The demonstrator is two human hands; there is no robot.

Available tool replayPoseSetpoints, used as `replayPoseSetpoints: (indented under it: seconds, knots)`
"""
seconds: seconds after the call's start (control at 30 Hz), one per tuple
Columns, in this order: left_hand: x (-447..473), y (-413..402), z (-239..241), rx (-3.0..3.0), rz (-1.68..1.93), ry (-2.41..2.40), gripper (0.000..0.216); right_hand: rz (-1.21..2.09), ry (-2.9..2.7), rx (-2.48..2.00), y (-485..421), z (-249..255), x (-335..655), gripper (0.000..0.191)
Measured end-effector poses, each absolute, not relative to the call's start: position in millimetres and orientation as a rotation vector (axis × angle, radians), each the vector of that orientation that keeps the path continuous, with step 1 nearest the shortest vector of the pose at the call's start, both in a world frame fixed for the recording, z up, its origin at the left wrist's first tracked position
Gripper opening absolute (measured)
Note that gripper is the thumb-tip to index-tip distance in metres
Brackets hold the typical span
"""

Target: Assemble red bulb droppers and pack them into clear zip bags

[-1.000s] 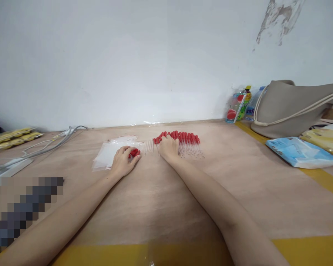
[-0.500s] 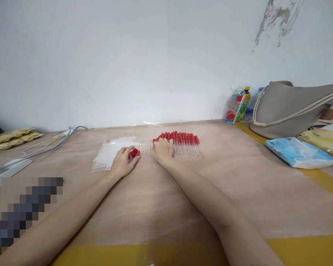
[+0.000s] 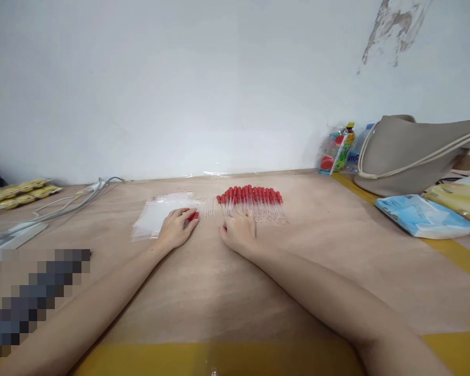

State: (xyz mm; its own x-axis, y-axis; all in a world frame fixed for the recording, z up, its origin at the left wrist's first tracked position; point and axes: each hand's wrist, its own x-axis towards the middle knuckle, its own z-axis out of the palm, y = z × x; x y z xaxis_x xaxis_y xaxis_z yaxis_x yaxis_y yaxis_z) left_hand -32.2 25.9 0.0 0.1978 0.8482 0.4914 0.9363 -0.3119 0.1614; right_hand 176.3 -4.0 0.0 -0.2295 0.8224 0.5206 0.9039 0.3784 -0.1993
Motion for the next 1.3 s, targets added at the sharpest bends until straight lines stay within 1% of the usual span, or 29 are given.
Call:
replayPoseSetpoints:
  seconds: [0.07,0.17,0.33,0.5,0.7,0.8,0.9,1.0,1.07,1.2,1.3]
  knots:
    - [-30.8,24.8,1.1,-2.273,-0.743,-1.737,0.031,-0.2,-2.113,-1.384,-18.5,-3.5,194.5,0.02]
    - [-28.3,22.0,3.3,-2.222,-0.744,-1.721,0.029,-0.205,-2.146,-1.219,-31.8,-6.9,218.6,0.014]
    - [-25.6,19.2,6.9,-2.17,-0.802,-1.684,0.028,-0.093,-2.211,-1.023,-30.2,-7.5,227.6,0.019]
    - [-24.6,25.4,10.6,-2.132,-0.781,-1.683,0.029,-0.011,-2.256,-0.954,-24.5,-6.8,219.0,0.014]
    - [-23.1,33.3,11.6,-2.208,-0.662,-1.736,0.028,0.053,-2.231,-0.909,-24.5,-8.0,219.7,0.012]
    - [-24.7,35.1,11.3,-2.178,-0.746,-1.727,0.025,0.064,-2.214,-0.907,-26.9,-5.4,220.0,0.011]
    - [-26.0,33.1,11.5,-2.163,-0.965,-1.666,0.02,0.091,-2.173,-0.946,-29.9,-2.1,221.4,0.008]
    - [-20.3,20.4,10.2,-2.29,-1.192,-1.522,0.016,0.134,-2.104,-1.014,-30.8,-1.8,224.8,0.007]
    - [-11.0,6.0,7.8,-2.445,-1.263,-1.416,0.014,0.142,-2.067,-1.044,-29.9,-3.1,227.6,0.008]
    - [12.1,-21.1,4.1,-2.698,-1.222,-1.304,0.03,0.084,-2.054,-0.995,-27.6,-4.8,230.9,0.019]
    - [21.8,-28.2,4.9,-2.775,-1.162,-1.291,0.024,0.048,-2.103,-0.963,-28.0,-4.4,230.9,0.021]
